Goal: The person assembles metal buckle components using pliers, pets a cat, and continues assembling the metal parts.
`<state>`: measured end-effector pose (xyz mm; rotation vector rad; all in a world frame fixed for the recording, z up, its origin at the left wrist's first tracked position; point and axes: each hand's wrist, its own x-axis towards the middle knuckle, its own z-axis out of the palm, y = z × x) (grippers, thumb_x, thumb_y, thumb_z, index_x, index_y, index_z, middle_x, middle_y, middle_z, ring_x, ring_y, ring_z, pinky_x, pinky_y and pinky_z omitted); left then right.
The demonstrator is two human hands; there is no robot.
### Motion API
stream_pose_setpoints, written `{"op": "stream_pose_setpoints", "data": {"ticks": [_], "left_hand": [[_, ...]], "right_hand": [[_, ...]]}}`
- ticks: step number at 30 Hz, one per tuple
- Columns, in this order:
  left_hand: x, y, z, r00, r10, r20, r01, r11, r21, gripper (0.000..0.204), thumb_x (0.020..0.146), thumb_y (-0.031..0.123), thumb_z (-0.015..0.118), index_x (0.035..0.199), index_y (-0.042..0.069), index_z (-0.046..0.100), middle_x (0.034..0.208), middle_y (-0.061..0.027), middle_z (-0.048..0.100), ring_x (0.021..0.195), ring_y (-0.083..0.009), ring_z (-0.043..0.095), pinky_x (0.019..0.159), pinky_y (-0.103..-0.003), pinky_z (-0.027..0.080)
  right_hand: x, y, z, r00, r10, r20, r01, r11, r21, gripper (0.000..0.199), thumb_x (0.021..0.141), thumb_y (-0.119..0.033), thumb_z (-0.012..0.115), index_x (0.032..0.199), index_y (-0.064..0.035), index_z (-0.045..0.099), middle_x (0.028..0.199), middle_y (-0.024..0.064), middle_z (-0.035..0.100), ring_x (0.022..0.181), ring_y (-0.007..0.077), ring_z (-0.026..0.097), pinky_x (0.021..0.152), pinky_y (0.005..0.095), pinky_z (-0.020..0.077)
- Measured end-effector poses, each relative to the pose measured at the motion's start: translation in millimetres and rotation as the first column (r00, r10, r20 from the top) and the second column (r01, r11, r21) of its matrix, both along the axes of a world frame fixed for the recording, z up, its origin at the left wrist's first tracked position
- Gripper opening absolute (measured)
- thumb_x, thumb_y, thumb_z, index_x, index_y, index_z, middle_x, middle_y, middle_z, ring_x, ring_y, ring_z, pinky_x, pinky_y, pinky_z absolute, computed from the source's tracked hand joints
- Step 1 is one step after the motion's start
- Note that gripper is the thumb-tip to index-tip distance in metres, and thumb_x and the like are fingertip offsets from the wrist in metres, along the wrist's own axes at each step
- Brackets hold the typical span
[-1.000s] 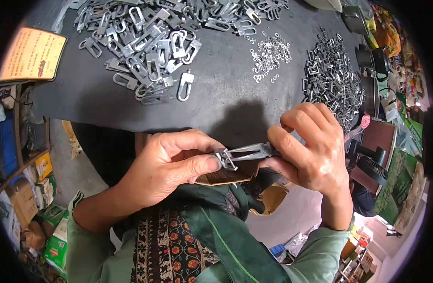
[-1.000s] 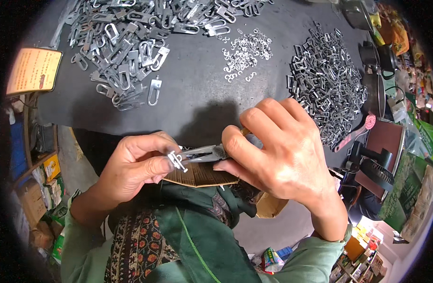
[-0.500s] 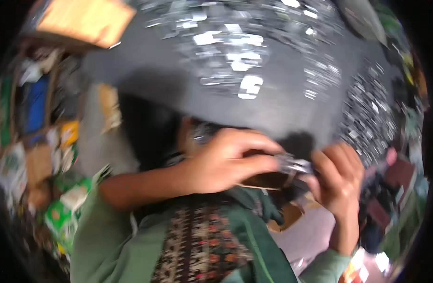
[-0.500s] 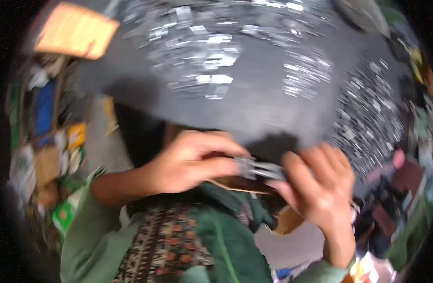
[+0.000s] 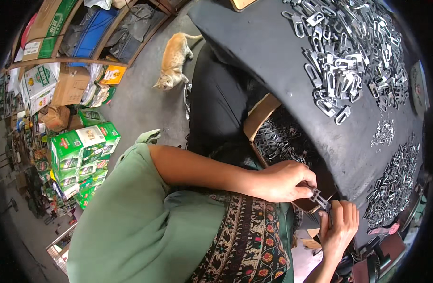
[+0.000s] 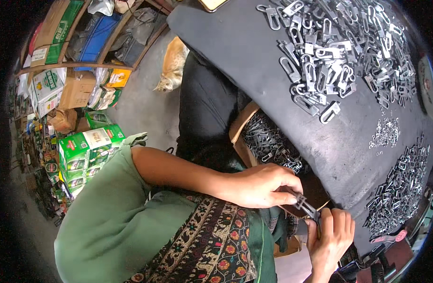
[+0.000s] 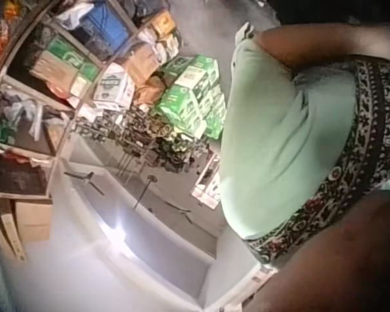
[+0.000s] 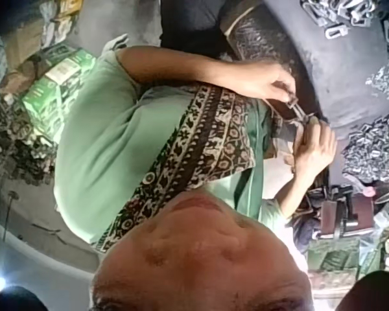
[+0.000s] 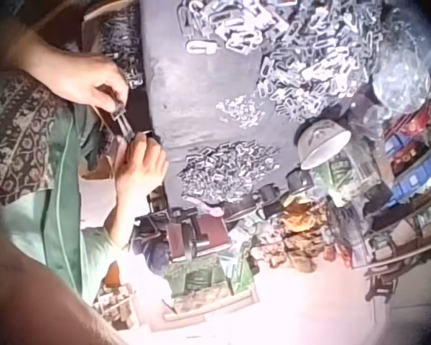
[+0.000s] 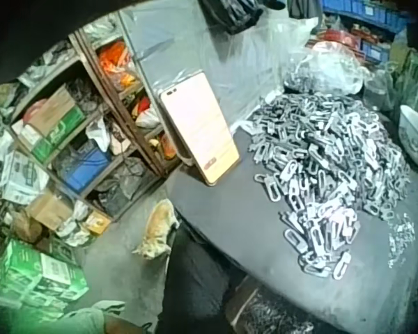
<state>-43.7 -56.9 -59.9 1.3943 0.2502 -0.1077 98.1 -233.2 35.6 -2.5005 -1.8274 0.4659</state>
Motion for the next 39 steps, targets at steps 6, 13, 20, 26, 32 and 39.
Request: {"op": "stream_pose_setpoints", "data": {"ticks": [6, 13, 20, 26, 32, 39], "left_hand": [[-12.1, -12.3, -17.8, 0.999, 0.039, 0.023, -0.043, 0.976, 0.214, 0.028, 0.091, 0.018, 0.066, 0.113, 0.002, 0.063, 0.108, -0.0154, 0.057, 0.104, -0.0306, 0.059, 0.090, -0.039, 0.048], [-15.6, -12.1, -16.5, 0.998, 0.065, 0.023, -0.068, 0.980, 0.188, 0.028, 0.090, 0.017, 0.067, 0.112, 0.001, 0.062, 0.105, -0.0154, 0.058, 0.103, -0.0323, 0.060, 0.090, -0.040, 0.048], [-17.0, -12.0, -18.5, 1.000, 0.015, 0.023, -0.019, 0.985, 0.169, 0.024, 0.090, 0.017, 0.066, 0.108, 0.001, 0.063, 0.103, -0.0159, 0.058, 0.100, -0.0324, 0.060, 0.087, -0.041, 0.048], [-22.2, -10.4, -15.0, 1.000, 0.007, 0.019, -0.010, 0.989, 0.147, 0.021, 0.091, 0.017, 0.065, 0.104, 0.001, 0.063, 0.098, -0.0164, 0.060, 0.097, -0.0330, 0.061, 0.085, -0.043, 0.047], [-31.3, -7.7, -11.0, 0.999, 0.008, 0.053, -0.015, 0.989, 0.145, 0.019, 0.092, 0.017, 0.064, 0.102, 0.002, 0.064, 0.095, -0.0161, 0.062, 0.093, -0.0324, 0.063, 0.083, -0.043, 0.049], [-82.8, 98.5, 21.5, 0.938, -0.316, 0.141, 0.334, 0.934, -0.126, 0.027, 0.097, 0.022, 0.063, 0.119, 0.006, 0.065, 0.098, -0.0048, 0.068, 0.075, -0.0100, 0.058, 0.066, -0.027, 0.047]], "right_hand": [[-5.9, 0.7, -2.3, 0.999, -0.012, 0.050, 0.012, 1.000, 0.001, 0.034, 0.086, -0.028, 0.066, 0.105, -0.0008, 0.058, 0.094, 0.0144, 0.055, 0.088, 0.0336, 0.054, 0.076, 0.0447, 0.0418], [-9.2, 3.0, -3.0, 0.996, 0.010, 0.083, -0.007, 1.000, -0.028, 0.035, 0.085, -0.027, 0.068, 0.106, -0.0008, 0.059, 0.095, 0.0142, 0.057, 0.088, 0.0329, 0.056, 0.077, 0.0439, 0.0432], [-8.3, 5.3, -4.2, 0.993, 0.015, 0.118, -0.010, 0.999, -0.044, 0.035, 0.081, -0.024, 0.071, 0.105, -0.0015, 0.059, 0.093, 0.0128, 0.058, 0.085, 0.0320, 0.057, 0.076, 0.0426, 0.0435], [-10.4, 8.5, -5.9, 0.990, 0.016, 0.143, -0.011, 0.999, -0.032, 0.035, 0.079, -0.023, 0.073, 0.103, -0.0022, 0.058, 0.089, 0.0126, 0.057, 0.081, 0.0318, 0.057, 0.073, 0.0418, 0.0436], [-12.2, 10.3, -7.4, 0.987, 0.024, 0.158, -0.021, 1.000, -0.020, 0.034, 0.079, -0.023, 0.073, 0.101, -0.0018, 0.058, 0.087, 0.0135, 0.057, 0.079, 0.0336, 0.057, 0.071, 0.0427, 0.0439], [-10.4, 11.5, -6.8, 0.988, 0.027, 0.154, -0.020, 0.999, -0.049, 0.033, 0.080, -0.023, 0.073, 0.101, -0.0013, 0.058, 0.084, 0.0142, 0.055, 0.079, 0.0347, 0.057, 0.070, 0.0437, 0.0444]]}}
